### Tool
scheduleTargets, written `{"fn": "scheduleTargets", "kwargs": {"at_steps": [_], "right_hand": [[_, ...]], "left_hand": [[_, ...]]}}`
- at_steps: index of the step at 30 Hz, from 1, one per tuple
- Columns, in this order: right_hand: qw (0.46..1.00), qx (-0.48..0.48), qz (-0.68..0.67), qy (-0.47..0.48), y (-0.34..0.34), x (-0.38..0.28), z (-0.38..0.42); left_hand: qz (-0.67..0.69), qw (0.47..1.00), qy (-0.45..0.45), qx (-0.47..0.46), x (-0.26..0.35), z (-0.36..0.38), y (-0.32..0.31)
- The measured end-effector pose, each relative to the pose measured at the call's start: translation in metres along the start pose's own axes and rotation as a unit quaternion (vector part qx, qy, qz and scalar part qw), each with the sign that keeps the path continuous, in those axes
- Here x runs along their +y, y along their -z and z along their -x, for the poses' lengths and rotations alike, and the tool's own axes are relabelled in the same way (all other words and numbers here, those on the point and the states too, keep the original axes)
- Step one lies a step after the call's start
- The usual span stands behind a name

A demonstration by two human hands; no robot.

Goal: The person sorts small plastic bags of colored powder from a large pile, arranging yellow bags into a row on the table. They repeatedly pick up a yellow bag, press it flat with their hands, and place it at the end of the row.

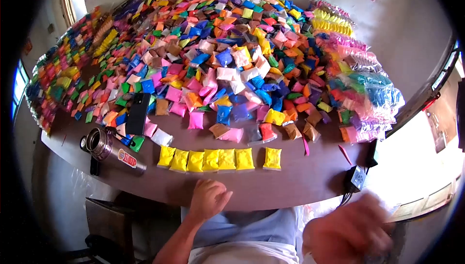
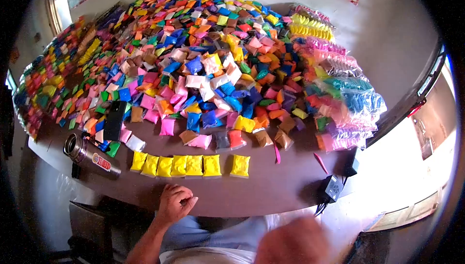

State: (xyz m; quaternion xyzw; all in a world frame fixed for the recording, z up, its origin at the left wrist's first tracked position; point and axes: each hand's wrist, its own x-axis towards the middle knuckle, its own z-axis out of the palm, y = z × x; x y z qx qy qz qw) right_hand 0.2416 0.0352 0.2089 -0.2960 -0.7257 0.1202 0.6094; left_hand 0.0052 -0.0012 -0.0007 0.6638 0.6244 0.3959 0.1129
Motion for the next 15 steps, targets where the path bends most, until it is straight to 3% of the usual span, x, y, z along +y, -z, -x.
{"fn": "scheduleTargets", "kwargs": {"at_steps": [1,2,4,7,10,11,12,13,14,15], "right_hand": [[0.943,0.149,-0.243,0.174,0.026,-0.007,-0.008],[0.777,0.286,-0.456,0.328,0.042,-0.015,-0.014],[0.811,0.203,-0.339,0.432,0.018,-0.038,-0.054],[0.799,0.137,-0.379,0.446,0.007,-0.043,-0.063],[0.749,0.101,-0.466,0.460,0.003,-0.037,-0.058],[0.712,0.090,-0.517,0.467,0.003,-0.032,-0.056],[0.640,0.082,-0.598,0.474,0.002,-0.026,-0.052],[0.526,0.075,-0.682,0.502,0.001,-0.019,-0.047],[0.527,0.072,-0.682,0.502,0.003,-0.010,-0.039],[0.783,0.015,-0.495,0.377,0.008,0.005,-0.023]], "left_hand": [[-0.004,1.000,0.006,-0.001,0.000,0.000,-0.001],[-0.010,1.000,-0.001,-0.001,-0.001,0.000,-0.002],[-0.020,1.000,-0.007,0.000,-0.004,-0.001,-0.002],[-0.013,1.000,-0.015,0.004,-0.004,-0.001,-0.006],[-0.010,1.000,-0.002,0.001,-0.005,0.000,-0.006],[-0.007,1.000,0.004,-0.003,-0.004,-0.001,-0.005],[-0.004,1.000,0.010,-0.008,-0.002,-0.001,-0.004],[0.000,1.000,0.010,-0.010,0.000,-0.001,-0.004],[-0.002,1.000,0.010,-0.005,0.001,-0.003,-0.003],[-0.006,1.000,0.012,-0.003,0.001,-0.002,-0.002]]}}
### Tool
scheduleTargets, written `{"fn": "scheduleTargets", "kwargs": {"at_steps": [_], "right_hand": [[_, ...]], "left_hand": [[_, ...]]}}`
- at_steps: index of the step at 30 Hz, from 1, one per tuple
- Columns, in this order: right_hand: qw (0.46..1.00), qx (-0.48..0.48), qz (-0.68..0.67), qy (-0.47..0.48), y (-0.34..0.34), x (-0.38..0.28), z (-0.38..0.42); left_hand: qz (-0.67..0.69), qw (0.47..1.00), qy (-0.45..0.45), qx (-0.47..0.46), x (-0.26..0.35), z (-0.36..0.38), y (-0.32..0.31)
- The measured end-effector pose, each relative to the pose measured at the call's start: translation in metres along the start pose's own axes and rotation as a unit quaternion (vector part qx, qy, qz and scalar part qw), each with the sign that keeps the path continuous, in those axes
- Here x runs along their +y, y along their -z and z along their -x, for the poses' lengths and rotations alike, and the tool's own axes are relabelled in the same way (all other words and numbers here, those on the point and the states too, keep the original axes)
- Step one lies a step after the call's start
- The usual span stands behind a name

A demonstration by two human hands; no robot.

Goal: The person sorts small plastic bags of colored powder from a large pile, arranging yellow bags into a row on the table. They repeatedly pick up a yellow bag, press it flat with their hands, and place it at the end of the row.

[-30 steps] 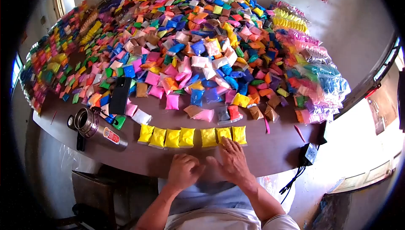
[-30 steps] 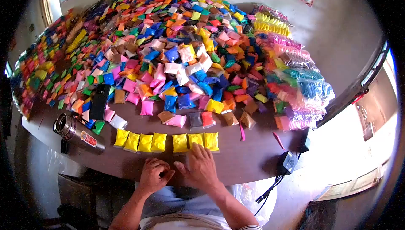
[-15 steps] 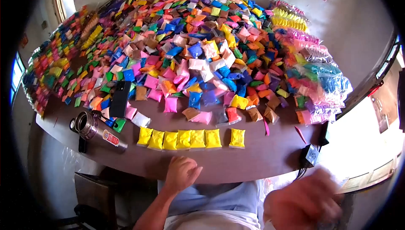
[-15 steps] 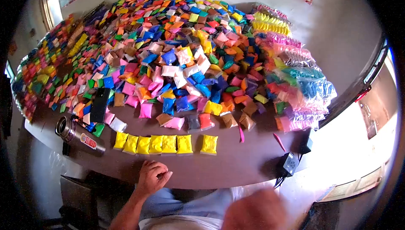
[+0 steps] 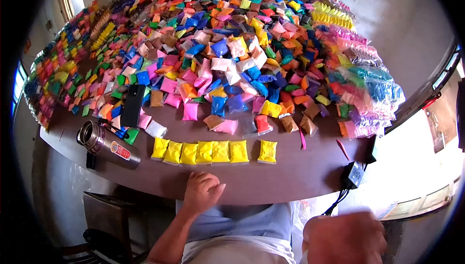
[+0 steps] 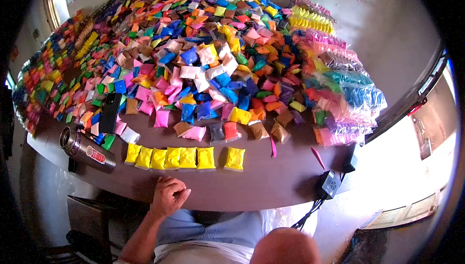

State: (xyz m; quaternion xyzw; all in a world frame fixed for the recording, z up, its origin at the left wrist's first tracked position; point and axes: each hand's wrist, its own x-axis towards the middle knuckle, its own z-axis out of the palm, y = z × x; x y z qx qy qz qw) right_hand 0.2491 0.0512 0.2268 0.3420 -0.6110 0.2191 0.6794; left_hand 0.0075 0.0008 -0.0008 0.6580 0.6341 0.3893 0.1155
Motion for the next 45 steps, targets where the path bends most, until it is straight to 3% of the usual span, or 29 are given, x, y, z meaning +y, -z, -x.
{"fn": "scheduleTargets", "kwargs": {"at_steps": [1,2,3,5,6,8,11,15,19,21,23,26,27,29,31,33,35,37,39,41,45], "right_hand": [[0.941,-0.058,0.252,-0.218,0.011,-0.008,0.023],[0.772,-0.109,0.475,-0.409,0.021,-0.007,0.047],[0.742,-0.165,0.484,-0.435,0.036,0.012,0.075],[0.641,-0.187,0.459,-0.586,0.056,0.028,0.130],[0.639,-0.190,0.461,-0.586,0.064,0.030,0.153],[0.579,-0.211,0.464,-0.636,0.076,0.028,0.194],[0.607,-0.224,0.468,-0.602,0.078,0.032,0.232],[0.625,-0.252,0.449,-0.587,0.063,0.050,0.218],[0.628,-0.215,0.465,-0.586,0.084,0.073,0.229],[0.625,-0.176,0.484,-0.587,0.103,0.096,0.225],[0.612,-0.200,0.577,-0.503,0.117,0.134,0.209],[0.603,-0.238,0.603,-0.465,0.138,0.160,0.226],[0.605,-0.238,0.602,-0.464,0.143,0.164,0.229],[0.573,-0.266,0.544,-0.552,0.156,0.169,0.235],[0.570,-0.268,0.570,-0.529,0.156,0.170,0.229],[0.631,-0.079,0.446,-0.630,0.149,0.154,0.212],[0.620,-0.114,0.458,-0.626,0.141,0.136,0.198],[0.578,-0.003,0.359,-0.733,0.130,0.124,0.190],[0.592,0.011,0.324,-0.738,0.145,0.121,0.216],[0.650,-0.002,0.322,-0.688,0.165,0.125,0.237],[0.639,0.056,0.320,-0.697,0.181,0.144,0.243]], "left_hand": [[0.000,1.000,0.000,0.001,-0.001,0.000,0.000],[0.001,1.000,-0.009,0.006,-0.003,-0.001,0.000],[0.003,1.000,-0.018,0.011,-0.004,-0.001,-0.001],[-0.003,1.000,-0.014,0.006,-0.003,-0.001,0.000],[-0.010,1.000,-0.011,0.001,-0.001,-0.001,0.001],[-0.009,1.000,-0.013,0.005,0.000,-0.002,0.001],[-0.015,1.000,-0.009,0.003,0.000,-0.002,0.002],[-0.012,1.000,-0.016,0.006,-0.001,-0.002,0.002],[-0.008,1.000,-0.003,-0.013,-0.003,0.000,0.002],[-0.010,1.000,-0.003,-0.015,-0.001,0.000,0.004],[-0.013,1.000,-0.005,-0.016,-0.001,-0.001,0.004],[-0.011,1.000,-0.016,-0.001,-0.005,0.001,0.001],[-0.004,1.000,-0.015,0.002,-0.006,0.002,0.000],[0.003,1.000,-0.014,0.005,-0.006,0.001,0.002],[0.003,1.000,0.001,-0.011,-0.004,0.001,0.004],[0.017,1.000,0.008,-0.009,-0.006,0.003,0.003],[0.031,0.999,0.010,-0.013,-0.006,0.003,0.004],[0.054,0.998,0.016,-0.028,-0.005,0.001,0.007],[0.048,0.998,0.014,-0.028,-0.005,0.000,0.006],[0.040,0.999,0.009,-0.027,-0.005,0.000,0.006],[0.032,0.999,0.012,-0.027,-0.004,0.000,0.006]]}}
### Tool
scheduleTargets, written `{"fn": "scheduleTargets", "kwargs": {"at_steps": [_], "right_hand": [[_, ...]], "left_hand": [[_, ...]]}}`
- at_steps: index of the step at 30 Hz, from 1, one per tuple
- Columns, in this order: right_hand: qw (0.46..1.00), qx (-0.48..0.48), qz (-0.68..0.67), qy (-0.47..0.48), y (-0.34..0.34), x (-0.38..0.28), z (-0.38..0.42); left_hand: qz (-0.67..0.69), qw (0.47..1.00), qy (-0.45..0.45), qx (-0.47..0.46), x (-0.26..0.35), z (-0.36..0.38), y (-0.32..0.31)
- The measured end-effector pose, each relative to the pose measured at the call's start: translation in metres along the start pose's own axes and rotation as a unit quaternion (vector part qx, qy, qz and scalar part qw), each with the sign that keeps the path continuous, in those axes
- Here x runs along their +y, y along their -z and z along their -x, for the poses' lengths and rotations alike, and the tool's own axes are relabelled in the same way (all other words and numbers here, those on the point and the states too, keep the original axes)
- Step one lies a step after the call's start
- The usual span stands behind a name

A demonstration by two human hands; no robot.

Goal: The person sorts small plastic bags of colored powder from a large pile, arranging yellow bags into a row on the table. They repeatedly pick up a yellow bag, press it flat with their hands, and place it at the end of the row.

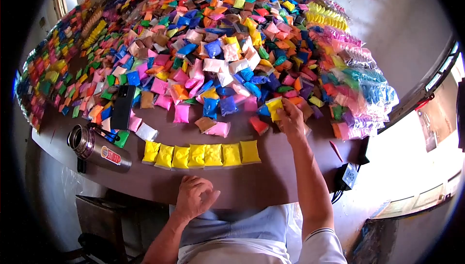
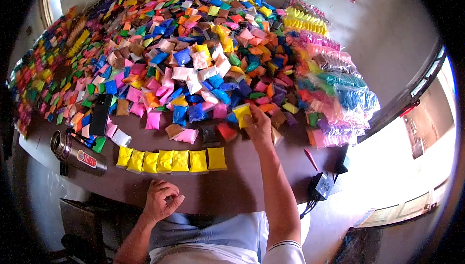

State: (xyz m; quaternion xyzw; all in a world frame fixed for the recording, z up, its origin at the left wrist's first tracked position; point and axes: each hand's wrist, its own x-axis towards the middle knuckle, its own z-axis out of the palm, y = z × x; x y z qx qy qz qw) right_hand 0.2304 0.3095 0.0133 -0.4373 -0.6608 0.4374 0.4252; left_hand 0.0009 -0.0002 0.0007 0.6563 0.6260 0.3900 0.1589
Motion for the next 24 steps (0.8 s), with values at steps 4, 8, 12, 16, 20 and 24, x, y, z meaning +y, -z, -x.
{"fn": "scheduleTargets", "kwargs": {"at_steps": [4,8,12,16,20,24], "right_hand": [[0.994,0.023,-0.102,0.035,-0.004,-0.026,0.007],[0.975,-0.163,-0.149,-0.014,-0.017,-0.042,0.065],[0.942,-0.272,-0.151,-0.130,-0.050,-0.057,0.135],[0.908,-0.379,-0.141,-0.112,-0.088,-0.054,0.169],[0.872,-0.392,-0.251,-0.151,-0.102,-0.063,0.174],[0.865,-0.320,-0.349,-0.166,-0.111,-0.067,0.191]], "left_hand": [[-0.001,1.000,0.018,-0.003,0.001,0.002,0.001],[0.004,1.000,-0.001,0.018,-0.004,0.003,0.000],[0.029,1.000,-0.007,0.008,0.000,0.000,0.006],[0.049,0.998,-0.020,0.015,0.000,-0.002,0.009],[0.085,0.996,0.005,0.041,-0.006,0.004,0.005],[0.195,0.974,0.120,0.003,-0.018,0.015,0.007]]}}
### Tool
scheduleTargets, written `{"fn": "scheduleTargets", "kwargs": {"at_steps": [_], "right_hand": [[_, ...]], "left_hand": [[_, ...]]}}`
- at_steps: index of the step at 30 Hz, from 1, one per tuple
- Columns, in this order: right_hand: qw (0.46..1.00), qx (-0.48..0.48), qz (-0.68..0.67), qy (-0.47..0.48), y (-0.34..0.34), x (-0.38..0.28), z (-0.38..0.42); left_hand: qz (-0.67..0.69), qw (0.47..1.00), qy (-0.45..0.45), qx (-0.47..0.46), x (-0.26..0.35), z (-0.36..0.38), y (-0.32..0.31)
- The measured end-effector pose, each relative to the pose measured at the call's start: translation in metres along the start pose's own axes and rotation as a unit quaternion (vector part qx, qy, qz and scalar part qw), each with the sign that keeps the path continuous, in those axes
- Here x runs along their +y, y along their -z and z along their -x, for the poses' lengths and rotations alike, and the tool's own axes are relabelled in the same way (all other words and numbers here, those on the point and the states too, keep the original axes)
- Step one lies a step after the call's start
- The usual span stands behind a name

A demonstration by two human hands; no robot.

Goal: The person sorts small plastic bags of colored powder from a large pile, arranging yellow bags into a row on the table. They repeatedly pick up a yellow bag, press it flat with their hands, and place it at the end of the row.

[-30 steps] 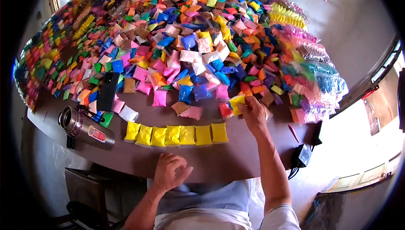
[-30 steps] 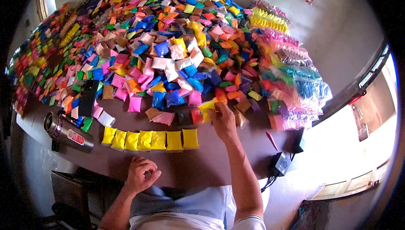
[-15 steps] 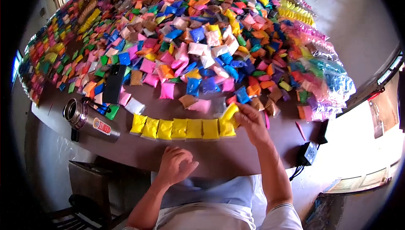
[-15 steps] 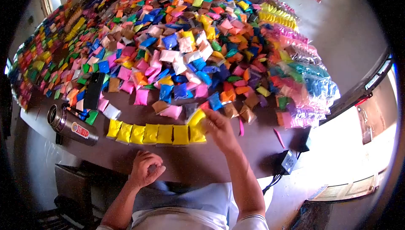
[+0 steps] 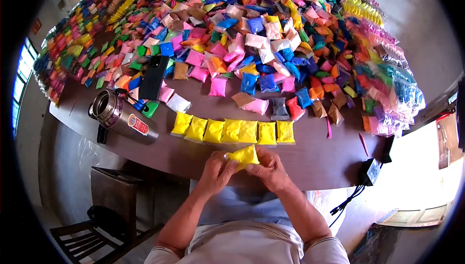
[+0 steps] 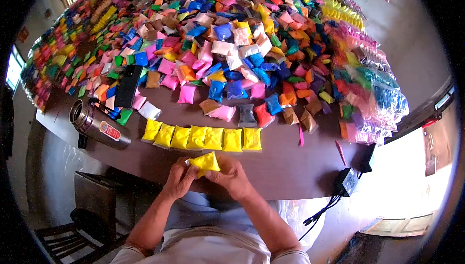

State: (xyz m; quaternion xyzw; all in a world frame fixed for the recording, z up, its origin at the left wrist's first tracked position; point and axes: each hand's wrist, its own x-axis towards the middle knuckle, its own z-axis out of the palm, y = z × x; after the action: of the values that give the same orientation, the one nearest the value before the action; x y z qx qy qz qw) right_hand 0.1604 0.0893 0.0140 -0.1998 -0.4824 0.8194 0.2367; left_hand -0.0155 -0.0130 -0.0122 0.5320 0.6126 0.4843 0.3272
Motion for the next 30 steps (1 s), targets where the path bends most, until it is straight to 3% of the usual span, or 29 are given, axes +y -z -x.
{"fn": "scheduleTargets", "kwargs": {"at_steps": [3,7,10,12,18,22,28,30], "right_hand": [[0.995,0.087,0.055,0.014,-0.018,0.010,0.007],[0.991,0.119,0.058,0.014,-0.017,0.011,0.009],[0.995,0.073,0.044,0.041,-0.010,0.010,0.005],[0.998,0.034,0.047,-0.025,-0.006,-0.001,0.007],[0.999,0.047,0.009,-0.016,-0.017,-0.005,0.003],[0.997,0.072,0.015,-0.029,-0.006,0.005,0.003],[0.994,0.023,0.106,-0.002,-0.002,0.004,-0.002],[0.993,0.057,0.094,0.029,-0.007,0.005,-0.003]], "left_hand": [[-0.083,0.993,-0.079,0.022,-0.001,-0.003,-0.005],[-0.070,0.991,-0.104,0.042,0.009,-0.006,-0.008],[-0.086,0.989,-0.108,0.045,0.009,-0.005,-0.004],[-0.084,0.991,-0.107,-0.002,0.014,-0.006,0.000],[-0.040,0.994,-0.099,0.017,0.006,-0.006,0.000],[-0.079,0.991,-0.112,-0.001,0.012,-0.007,0.000],[-0.068,0.991,-0.111,0.019,0.009,-0.008,-0.001],[-0.099,0.988,-0.107,-0.043,0.014,-0.010,0.004]]}}
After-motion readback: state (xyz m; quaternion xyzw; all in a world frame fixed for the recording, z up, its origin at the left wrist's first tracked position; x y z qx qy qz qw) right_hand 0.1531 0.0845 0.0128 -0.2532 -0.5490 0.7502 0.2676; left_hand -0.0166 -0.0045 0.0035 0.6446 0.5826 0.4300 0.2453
